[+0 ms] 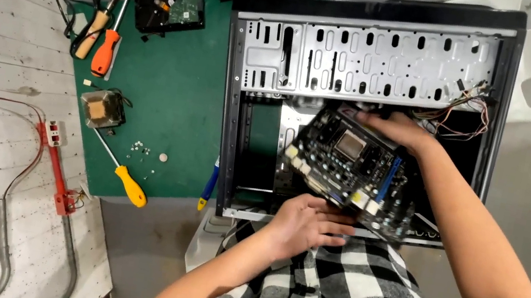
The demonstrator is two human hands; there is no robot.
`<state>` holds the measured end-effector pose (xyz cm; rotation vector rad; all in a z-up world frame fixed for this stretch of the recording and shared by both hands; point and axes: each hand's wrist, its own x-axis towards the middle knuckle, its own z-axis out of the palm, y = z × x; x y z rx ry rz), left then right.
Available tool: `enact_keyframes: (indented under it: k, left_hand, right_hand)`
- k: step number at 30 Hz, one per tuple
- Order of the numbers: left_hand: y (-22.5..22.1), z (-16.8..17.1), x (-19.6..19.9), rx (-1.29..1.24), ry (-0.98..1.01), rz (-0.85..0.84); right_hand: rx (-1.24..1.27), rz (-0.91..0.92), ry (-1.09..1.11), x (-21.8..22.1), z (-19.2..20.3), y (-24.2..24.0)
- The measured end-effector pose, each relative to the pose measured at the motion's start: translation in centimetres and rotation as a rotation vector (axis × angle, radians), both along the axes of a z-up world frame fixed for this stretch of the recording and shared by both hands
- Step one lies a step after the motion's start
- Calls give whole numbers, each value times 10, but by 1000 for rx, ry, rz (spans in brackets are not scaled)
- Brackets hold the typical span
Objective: Mounting a motherboard into a computer case and securing it with screws using a screwdriver.
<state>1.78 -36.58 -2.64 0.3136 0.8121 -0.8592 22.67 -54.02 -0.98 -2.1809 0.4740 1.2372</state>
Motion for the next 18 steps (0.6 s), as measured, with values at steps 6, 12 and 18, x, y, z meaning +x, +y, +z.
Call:
enact_keyframes:
  k: [6, 12, 18]
  left_hand:
    - [-6, -3, -11, -205, -144, 10]
    - [-7, -21, -29, -128, -352, -110]
    - [-3, 10, -25, -23, -497, -193]
  right_hand:
    - [173, 278, -150, 5, -82, -30]
    - [161, 301, -181, 3, -74, -25]
    - [258, 469, -295, 6, -85, -19]
